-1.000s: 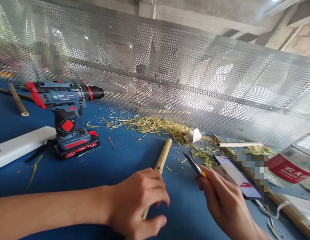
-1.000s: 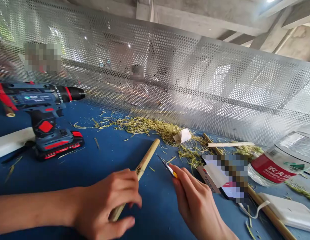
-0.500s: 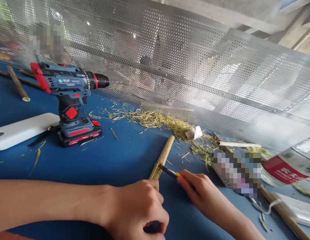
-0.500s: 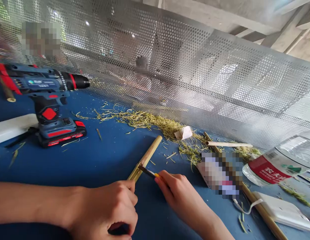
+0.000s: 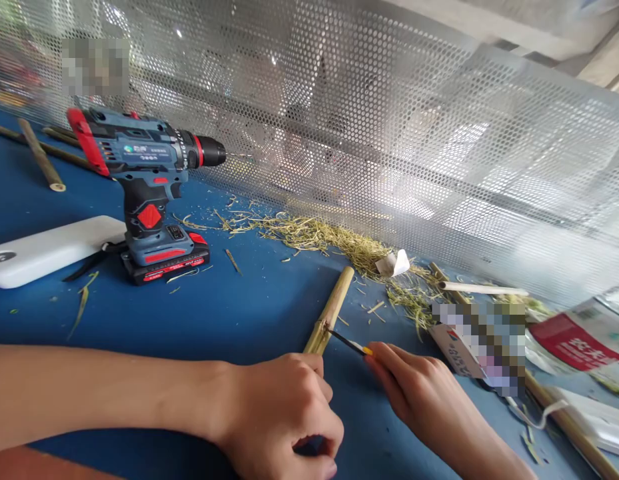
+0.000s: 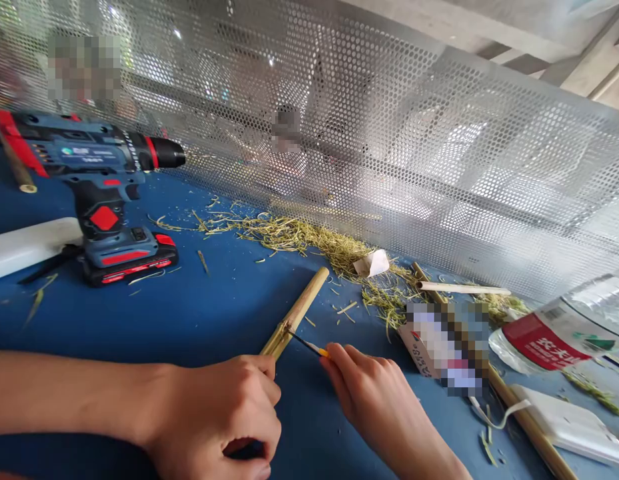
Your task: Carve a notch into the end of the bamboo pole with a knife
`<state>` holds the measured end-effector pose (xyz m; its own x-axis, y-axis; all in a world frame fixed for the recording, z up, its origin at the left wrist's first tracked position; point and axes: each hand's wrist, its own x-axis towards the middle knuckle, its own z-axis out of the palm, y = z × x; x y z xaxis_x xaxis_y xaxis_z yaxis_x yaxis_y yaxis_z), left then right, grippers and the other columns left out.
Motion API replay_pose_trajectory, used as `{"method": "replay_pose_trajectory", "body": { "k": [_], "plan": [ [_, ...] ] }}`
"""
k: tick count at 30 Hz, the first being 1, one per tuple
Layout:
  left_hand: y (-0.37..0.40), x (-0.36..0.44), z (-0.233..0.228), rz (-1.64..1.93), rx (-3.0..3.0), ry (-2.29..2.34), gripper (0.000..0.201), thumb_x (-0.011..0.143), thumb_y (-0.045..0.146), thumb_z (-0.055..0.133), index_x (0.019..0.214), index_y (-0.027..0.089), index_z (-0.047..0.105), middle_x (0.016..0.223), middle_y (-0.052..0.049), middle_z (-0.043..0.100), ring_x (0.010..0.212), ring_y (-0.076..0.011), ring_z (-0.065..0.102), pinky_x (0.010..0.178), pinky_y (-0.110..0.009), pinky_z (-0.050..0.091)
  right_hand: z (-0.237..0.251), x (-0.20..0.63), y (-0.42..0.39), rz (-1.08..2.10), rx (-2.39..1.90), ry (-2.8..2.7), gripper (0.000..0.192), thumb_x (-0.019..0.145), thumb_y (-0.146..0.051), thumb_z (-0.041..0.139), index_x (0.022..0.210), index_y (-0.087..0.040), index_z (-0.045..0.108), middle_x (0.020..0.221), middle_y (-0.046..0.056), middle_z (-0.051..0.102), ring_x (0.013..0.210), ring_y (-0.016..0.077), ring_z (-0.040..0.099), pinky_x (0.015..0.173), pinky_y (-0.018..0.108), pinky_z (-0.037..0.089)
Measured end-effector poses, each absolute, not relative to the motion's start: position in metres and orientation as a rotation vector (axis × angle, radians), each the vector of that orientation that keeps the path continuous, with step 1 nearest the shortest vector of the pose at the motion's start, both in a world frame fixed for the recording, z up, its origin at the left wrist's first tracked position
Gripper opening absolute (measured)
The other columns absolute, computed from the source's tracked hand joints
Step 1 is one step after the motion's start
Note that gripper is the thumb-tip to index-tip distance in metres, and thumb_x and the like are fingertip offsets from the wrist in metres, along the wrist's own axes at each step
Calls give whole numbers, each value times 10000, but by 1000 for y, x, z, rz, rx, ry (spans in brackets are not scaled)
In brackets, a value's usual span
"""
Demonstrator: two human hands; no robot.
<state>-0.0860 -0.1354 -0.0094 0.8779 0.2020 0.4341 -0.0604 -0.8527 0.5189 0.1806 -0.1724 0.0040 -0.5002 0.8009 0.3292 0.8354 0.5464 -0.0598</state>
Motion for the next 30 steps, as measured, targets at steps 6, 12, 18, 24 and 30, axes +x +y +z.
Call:
{"method": "replay_pose_trajectory", "body": {
  "k": [6,12,18,24,30],
  "plan": [
    [-134,-86,-12,650,2552,131,178,810,202,763,699,242,630,505,69,567,517,-136,552,768,-363,538,-2,183,-179,-526,-1259,-2440,344,1184,-339,449,1304,-189,734,783,21,683,563,159,663,493,286,392],
    [-130,-77,-28,775,2493,55,285,770,304,666,574,288,459,417,79,503,415,-169,491,604,-423,499,-4,176,-178,-403,-1365,-2401,390,1194,-408,392,1087,-205,707,785,23,694,594,178,707,503,293,370],
    [-128,-72,-40,804,2484,71,285,793,336,645,565,288,481,415,82,491,408,-164,473,617,-430,500,-6,175,-175,-168,-1468,-2348,398,1177,-502,418,879,-255,508,697,-18,674,523,182,674,525,291,341],
    [-131,-74,-42,755,2531,171,268,755,327,654,550,292,484,461,52,558,477,-191,524,681,-442,530,-9,178,-173,-71,-1503,-2356,366,1157,-525,461,897,-266,471,653,-37,653,483,186,641,521,305,276],
    [-132,-80,-29,684,2537,111,212,813,295,660,647,295,528,514,60,602,480,-179,525,660,-420,511,-8,180,-172,-3,-1592,-2347,452,1151,-566,446,820,-260,495,607,-35,596,474,170,572,542,328,229]
  ]
}}
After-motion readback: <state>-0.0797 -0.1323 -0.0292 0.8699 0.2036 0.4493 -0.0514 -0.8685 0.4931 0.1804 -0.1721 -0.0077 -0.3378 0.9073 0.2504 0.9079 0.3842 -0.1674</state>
